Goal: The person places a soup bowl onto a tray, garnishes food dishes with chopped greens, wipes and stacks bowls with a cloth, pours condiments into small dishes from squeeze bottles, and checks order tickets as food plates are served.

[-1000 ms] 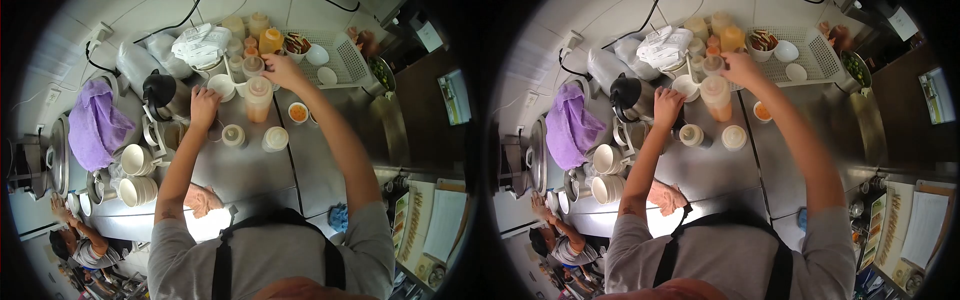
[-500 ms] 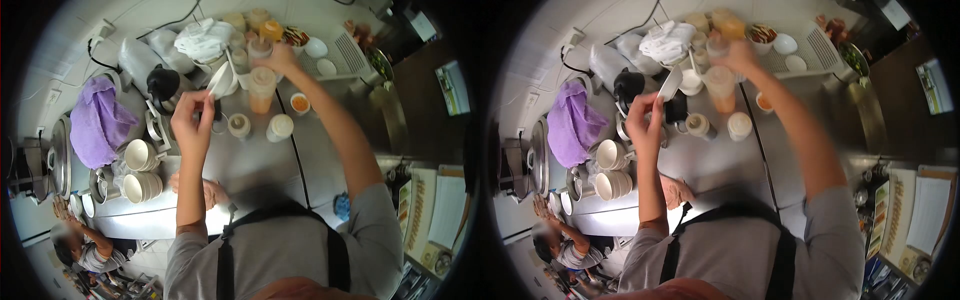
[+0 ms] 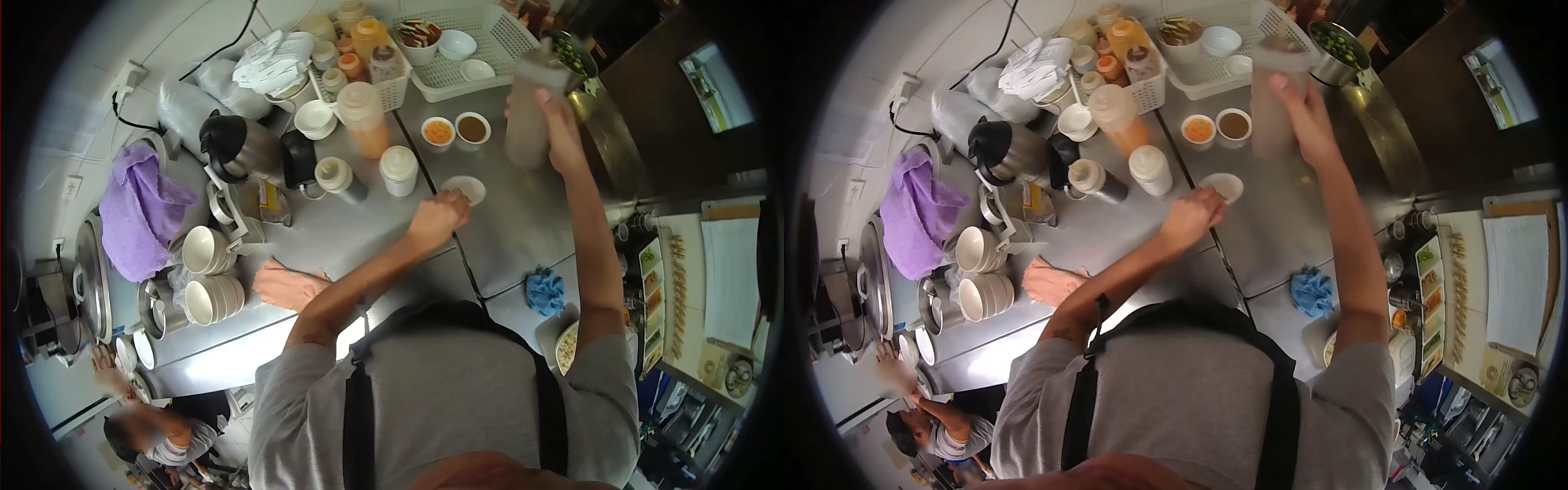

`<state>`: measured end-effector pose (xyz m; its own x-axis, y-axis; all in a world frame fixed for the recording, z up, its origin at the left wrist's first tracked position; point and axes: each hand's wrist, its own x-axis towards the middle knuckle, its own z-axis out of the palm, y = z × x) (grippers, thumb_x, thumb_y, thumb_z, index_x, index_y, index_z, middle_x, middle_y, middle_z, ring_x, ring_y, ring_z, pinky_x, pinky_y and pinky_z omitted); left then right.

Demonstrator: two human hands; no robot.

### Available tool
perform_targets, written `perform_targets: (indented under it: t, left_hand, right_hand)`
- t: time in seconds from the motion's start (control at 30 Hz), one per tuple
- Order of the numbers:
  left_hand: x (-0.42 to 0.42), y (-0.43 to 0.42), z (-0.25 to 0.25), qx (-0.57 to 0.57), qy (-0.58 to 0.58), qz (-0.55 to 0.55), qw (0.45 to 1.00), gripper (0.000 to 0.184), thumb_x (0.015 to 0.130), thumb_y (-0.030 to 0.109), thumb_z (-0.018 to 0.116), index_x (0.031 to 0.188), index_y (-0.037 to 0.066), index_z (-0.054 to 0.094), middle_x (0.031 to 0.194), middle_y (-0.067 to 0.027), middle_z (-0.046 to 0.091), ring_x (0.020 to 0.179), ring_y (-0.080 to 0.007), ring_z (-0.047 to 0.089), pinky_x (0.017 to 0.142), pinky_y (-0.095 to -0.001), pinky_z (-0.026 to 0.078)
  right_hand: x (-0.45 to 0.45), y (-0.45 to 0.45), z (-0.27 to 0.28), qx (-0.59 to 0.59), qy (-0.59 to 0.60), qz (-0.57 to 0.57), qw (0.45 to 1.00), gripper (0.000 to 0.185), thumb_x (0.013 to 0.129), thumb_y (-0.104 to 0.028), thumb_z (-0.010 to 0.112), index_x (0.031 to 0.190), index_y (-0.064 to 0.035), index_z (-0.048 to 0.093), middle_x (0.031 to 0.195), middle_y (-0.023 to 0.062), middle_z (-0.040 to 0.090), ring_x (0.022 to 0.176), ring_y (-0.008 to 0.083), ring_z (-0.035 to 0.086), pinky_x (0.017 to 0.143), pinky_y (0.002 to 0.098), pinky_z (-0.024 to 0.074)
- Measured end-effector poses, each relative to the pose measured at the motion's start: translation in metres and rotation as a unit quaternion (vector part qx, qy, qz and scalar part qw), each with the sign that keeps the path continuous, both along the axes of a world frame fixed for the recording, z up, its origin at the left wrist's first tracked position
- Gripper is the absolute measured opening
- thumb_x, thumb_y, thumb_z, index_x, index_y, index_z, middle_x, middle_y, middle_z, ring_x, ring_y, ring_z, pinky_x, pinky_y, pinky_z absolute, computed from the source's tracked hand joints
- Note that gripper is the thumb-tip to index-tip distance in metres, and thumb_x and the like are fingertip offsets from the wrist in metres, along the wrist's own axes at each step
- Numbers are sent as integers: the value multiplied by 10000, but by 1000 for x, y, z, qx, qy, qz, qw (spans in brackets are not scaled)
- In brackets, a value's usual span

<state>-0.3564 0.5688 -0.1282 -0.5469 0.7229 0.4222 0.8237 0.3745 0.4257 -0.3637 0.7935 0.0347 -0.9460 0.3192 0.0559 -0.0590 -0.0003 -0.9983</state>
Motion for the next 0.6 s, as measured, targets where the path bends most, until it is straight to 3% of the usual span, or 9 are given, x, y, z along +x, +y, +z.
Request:
perform_targets:
  t: [0.07,0.1,0.2,0.23,0.33,0.6]
  left_hand:
    - [-11,11,-19,-21,38,28,999,126,795,199,678,868,99,652,845,-47,600,736,-226,648,571,-365,542]
    - [-16,13,-28,-26,51,35,998,127,798,203,677,869,101,654,847,-45,599,731,-221,649,567,-363,543]
    - [-25,17,-37,-53,65,41,996,129,810,217,670,875,105,658,849,-39,597,718,-221,650,562,-358,544]
    - [-27,18,-40,-64,64,40,995,131,814,221,667,877,107,659,849,-38,597,714,-224,651,562,-357,544]
    - [-36,20,-46,-106,36,49,993,174,827,236,661,949,112,673,889,-36,611,712,-238,653,568,-361,544]
    - [2,-10,-25,16,-32,69,997,245,827,183,663,1068,141,674,946,-41,622,770,-250,652,624,-370,534]
  right_hand:
    - [19,0,-20,99,-66,-51,992,600,849,-411,687,1269,-19,516,1135,123,623,1017,194,610,889,332,478]
    - [24,9,-37,135,-115,-18,984,675,768,-411,765,1250,-8,519,1124,130,628,1000,198,614,879,337,482]
    - [37,11,-68,361,-161,18,918,795,648,-414,834,1255,-7,520,1130,181,636,1005,275,650,841,349,509]
    - [40,11,-75,380,-194,28,904,782,599,-353,845,1238,-34,525,1141,190,627,1032,310,631,859,372,501]
    - [43,9,-98,485,-195,48,851,705,589,-279,827,1203,-84,541,1124,147,632,1054,326,613,863,403,504]
    - [35,6,-126,651,-186,46,734,621,591,-138,791,1171,-153,570,1067,83,627,1016,284,608,861,409,505]
